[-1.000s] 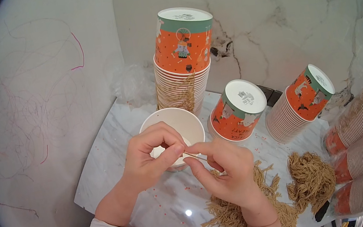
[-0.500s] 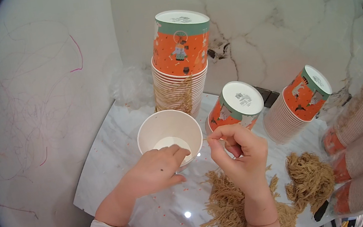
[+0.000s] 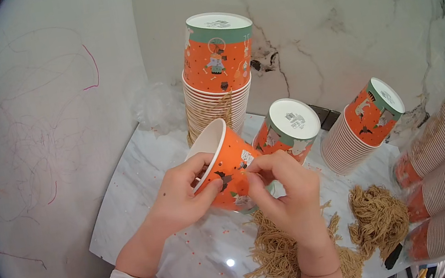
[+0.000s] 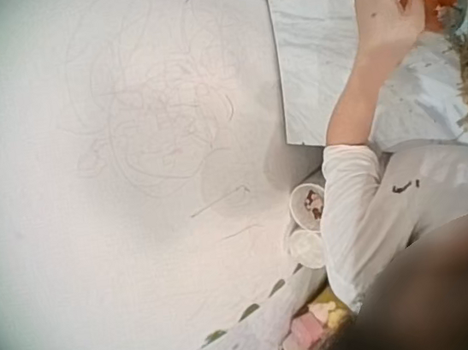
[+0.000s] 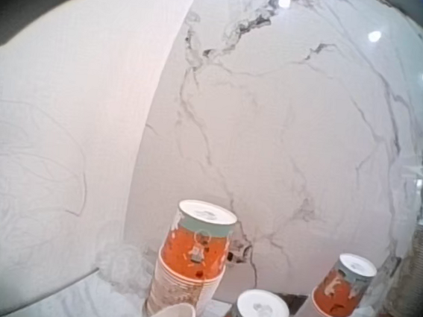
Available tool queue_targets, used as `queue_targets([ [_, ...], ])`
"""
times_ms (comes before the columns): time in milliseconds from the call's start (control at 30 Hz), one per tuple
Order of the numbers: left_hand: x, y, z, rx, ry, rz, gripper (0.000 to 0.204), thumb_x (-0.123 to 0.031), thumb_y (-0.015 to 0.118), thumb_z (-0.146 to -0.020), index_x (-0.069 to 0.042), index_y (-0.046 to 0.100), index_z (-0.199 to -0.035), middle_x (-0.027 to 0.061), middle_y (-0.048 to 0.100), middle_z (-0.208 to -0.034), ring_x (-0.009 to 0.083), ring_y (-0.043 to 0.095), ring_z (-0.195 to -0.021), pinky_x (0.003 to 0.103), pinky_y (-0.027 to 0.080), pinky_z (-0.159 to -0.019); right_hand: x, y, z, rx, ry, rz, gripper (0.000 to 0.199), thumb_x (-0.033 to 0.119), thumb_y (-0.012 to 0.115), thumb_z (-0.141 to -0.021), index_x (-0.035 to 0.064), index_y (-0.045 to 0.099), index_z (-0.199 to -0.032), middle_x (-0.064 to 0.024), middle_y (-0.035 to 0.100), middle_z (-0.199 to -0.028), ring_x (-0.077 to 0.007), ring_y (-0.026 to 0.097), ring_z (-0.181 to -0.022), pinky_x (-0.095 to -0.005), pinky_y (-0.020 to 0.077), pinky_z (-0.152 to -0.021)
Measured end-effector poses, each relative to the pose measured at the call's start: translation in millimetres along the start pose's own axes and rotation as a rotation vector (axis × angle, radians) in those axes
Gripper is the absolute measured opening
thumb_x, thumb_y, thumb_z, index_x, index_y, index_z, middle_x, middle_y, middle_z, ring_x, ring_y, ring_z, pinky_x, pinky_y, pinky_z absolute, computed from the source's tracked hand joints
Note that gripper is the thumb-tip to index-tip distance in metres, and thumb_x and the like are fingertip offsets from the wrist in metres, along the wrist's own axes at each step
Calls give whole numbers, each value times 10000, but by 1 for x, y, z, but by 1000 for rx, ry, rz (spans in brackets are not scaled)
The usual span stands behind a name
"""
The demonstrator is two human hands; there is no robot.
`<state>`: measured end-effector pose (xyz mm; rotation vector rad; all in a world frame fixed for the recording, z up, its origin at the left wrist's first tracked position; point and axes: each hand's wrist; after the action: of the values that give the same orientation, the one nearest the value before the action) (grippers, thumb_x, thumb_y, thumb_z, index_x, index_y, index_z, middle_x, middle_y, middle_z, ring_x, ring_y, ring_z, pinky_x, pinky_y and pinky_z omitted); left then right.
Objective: Manually attaching string handles to paper buckets at a workstation.
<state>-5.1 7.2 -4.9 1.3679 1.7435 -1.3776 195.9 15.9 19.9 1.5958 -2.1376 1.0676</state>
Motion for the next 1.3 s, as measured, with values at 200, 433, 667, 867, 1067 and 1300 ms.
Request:
queue_targets([
  [200,-4,7,4,-6,4,337,335,-7,639,-901,4,580,-1230,145,726,-1008,179,711,-885,314,557,-750,1,7,-2,26,-161,186,168,-43,729,-797,12,666,-944,-108,667,-868,-234,676,-734,-314,547,-643],
  [433,-4,9,6,9,17,347,361,7,634,-907,-3,552,-1259,135,717,-1030,163,697,-878,301,550,-730,0,13,-2,-20,-239,250,194,-42,740,-782,25,674,-951,-101,662,-892,-244,676,-734,-324,548,-629],
  [667,-8,9,8,24,-9,348,358,17,642,-898,-9,552,-1244,126,715,-1018,140,680,-847,287,539,-693,1,12,-1,-26,-267,305,224,-15,773,-752,39,692,-953,-91,657,-893,-245,672,-745,-336,535,-625],
  [867,-9,11,9,6,33,355,370,24,640,-899,-4,547,-1257,119,715,-1016,136,675,-836,278,536,-679,4,11,2,2,-250,339,236,6,787,-731,56,706,-948,-69,656,-887,-236,662,-741,-331,517,-616],
  [1067,-10,11,9,6,24,369,393,28,639,-900,0,541,-1280,122,711,-1041,133,675,-860,278,540,-689,5,11,3,5,-247,351,238,24,799,-724,65,714,-942,-59,657,-882,-238,659,-743,-343,517,-623],
  [1300,-8,11,10,11,30,381,395,26,640,-901,1,539,-1282,123,710,-1039,133,677,-864,282,547,-699,6,12,4,5,-248,363,238,30,801,-727,71,719,-947,-57,663,-891,-242,665,-761,-344,522,-637],
])
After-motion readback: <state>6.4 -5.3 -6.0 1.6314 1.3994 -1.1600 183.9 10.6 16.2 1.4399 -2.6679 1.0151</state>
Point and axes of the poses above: each hand's wrist, its own z-axis away from the middle knuckle, its own y-axis out of the palm, x = y × z
